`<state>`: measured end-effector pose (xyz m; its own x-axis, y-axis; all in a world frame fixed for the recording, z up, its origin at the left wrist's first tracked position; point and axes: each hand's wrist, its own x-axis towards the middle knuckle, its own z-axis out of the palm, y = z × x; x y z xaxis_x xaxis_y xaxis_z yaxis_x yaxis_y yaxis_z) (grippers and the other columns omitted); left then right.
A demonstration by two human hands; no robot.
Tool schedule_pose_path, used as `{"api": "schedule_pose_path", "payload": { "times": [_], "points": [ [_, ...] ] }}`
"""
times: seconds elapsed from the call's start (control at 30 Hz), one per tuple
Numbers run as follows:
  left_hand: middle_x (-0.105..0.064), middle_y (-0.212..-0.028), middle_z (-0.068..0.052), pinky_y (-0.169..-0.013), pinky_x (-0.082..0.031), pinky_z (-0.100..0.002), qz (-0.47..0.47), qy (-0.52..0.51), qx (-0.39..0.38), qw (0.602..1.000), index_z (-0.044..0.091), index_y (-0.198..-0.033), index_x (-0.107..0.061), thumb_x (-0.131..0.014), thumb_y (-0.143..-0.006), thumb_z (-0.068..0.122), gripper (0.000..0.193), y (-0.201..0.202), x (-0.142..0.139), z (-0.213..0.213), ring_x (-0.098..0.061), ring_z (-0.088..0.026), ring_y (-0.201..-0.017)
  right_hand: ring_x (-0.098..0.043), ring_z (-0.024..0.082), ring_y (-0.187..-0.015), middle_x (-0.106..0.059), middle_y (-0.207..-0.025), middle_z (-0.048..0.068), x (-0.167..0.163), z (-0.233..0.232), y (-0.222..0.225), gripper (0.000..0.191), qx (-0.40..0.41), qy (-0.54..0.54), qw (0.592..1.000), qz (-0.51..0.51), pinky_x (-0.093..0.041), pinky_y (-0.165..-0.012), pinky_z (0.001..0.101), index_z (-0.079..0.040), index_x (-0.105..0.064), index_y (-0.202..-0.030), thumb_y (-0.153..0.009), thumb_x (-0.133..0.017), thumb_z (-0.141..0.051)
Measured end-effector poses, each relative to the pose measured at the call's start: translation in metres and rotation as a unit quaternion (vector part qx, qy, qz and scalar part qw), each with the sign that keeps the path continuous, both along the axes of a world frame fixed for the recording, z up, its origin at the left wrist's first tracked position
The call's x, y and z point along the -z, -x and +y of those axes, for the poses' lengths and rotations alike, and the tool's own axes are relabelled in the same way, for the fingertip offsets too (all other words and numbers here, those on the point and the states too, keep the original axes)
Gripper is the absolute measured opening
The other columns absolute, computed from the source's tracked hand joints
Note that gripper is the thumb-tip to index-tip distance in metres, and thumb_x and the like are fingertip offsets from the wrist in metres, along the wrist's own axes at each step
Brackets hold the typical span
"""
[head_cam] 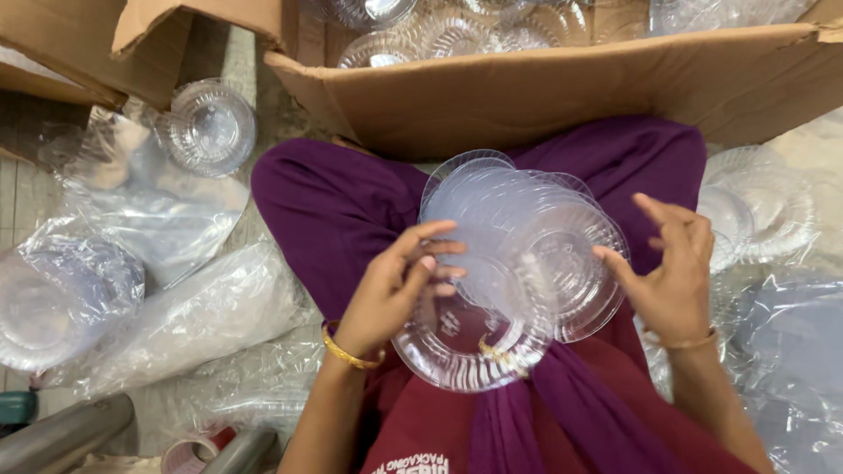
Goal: The person sits on the floor and repeatedly picks clear plastic plates from a cardboard box, stacks them in hand, and places them into a plastic bag. The person handles the plates one at a time and accumulates a stack before bagging them.
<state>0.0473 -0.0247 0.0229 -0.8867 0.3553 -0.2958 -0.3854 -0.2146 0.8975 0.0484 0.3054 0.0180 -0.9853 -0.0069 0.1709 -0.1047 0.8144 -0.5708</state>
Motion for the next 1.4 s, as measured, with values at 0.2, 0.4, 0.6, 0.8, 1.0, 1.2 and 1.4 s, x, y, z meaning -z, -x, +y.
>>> {"api": "schedule_pose_path", "payload": {
  "times": [0.2, 0.4, 0.6, 0.8, 1.0, 1.2, 1.4],
  "points": [
    [-0.059, -0.146, -0.02, -0.093, -0.062, -0.031, 0.008, -0.017, -0.025, 1.0, 0.0, -0.15, -0.047, -0.031, -0.097, -0.01, 0.056, 0.006, 0.007, -0.028, -0.071, -0.023, -0.112, -0.069, 0.016, -0.095, -0.073, -0.11, 0.013, 0.022, 0.063, -0.005, 0.015, 0.074, 0.222, 0.97, -0.062, -0.059, -0.086, 0.025, 0.005, -0.069, -0.12, -0.112, -0.064, -0.007],
    [-0.064, -0.141, -0.021, -0.09, -0.061, -0.03, -0.057, -0.111, 0.007, 0.992, -0.003, -0.149, -0.053, -0.035, -0.111, 0.032, 0.054, 0.013, 0.011, -0.01, -0.072, -0.022, -0.108, -0.071, 0.014, -0.087, -0.073, -0.112, 0.013, -0.032, 0.038, -0.002, 0.009, 0.114, 0.417, 0.902, 0.003, -0.061, -0.084, 0.0259, -0.001, -0.067, -0.118, -0.116, -0.062, -0.009],
    [-0.064, -0.139, -0.018, -0.091, -0.061, -0.031, 0.006, 0.031, 0.089, 0.996, 0.002, -0.148, -0.05, -0.055, -0.103, 0.018, 0.048, 0.016, -0.001, -0.005, -0.072, -0.023, -0.112, -0.071, 0.03, -0.105, -0.073, -0.115, 0.021, -0.02, -0.026, -0.008, 0.023, -0.109, 0.077, 0.989, 0.061, -0.059, -0.094, 0.0384, -0.002, -0.071, -0.113, -0.093, -0.07, -0.013],
    [-0.057, -0.144, -0.015, -0.093, -0.061, -0.031, -0.003, 0.008, 0.059, 0.998, 0.008, -0.152, -0.042, -0.033, -0.086, -0.01, 0.069, 0.016, -0.007, -0.015, -0.07, -0.022, -0.114, -0.068, 0.026, -0.093, -0.072, -0.104, 0.021, 0.007, 0.036, 0.008, 0.036, 0.053, 0.052, 0.992, -0.099, -0.057, -0.082, 0.0312, 0.0, -0.073, -0.12, -0.087, -0.082, -0.01],
    [-0.058, -0.146, -0.018, -0.094, -0.059, -0.031, -0.015, -0.051, 0.069, 0.996, 0.001, -0.15, -0.049, -0.035, -0.091, -0.004, 0.061, 0.02, -0.001, -0.027, -0.07, -0.022, -0.114, -0.072, 0.014, -0.101, -0.072, -0.114, 0.008, -0.007, 0.076, 0.004, 0.017, 0.113, 0.258, 0.959, -0.037, -0.06, -0.082, 0.0239, 0.002, -0.067, -0.119, -0.104, -0.067, -0.006],
    [-0.063, -0.14, -0.015, -0.089, -0.06, -0.027, -0.033, -0.105, 0.067, 0.992, 0.002, -0.148, -0.054, -0.04, -0.109, 0.047, 0.061, 0.025, -0.001, -0.008, -0.071, -0.019, -0.111, -0.074, 0.02, -0.092, -0.073, -0.11, 0.014, -0.049, -0.007, -0.005, 0.015, 0.073, 0.393, 0.915, -0.057, -0.063, -0.076, 0.028, 0.001, -0.067, -0.119, -0.107, -0.069, -0.008],
    [-0.067, -0.139, -0.015, -0.089, -0.063, -0.029, 0.075, 0.084, 0.103, 0.988, 0.006, -0.148, -0.051, -0.047, -0.102, 0.009, 0.046, 0.025, -0.008, -0.006, -0.074, -0.021, -0.109, -0.07, 0.036, -0.105, -0.073, -0.111, 0.022, -0.019, -0.001, 0.004, 0.042, -0.065, -0.21, 0.96, 0.173, -0.058, -0.09, 0.0437, 0.006, -0.071, -0.112, -0.076, -0.077, -0.015]
  ]
}}
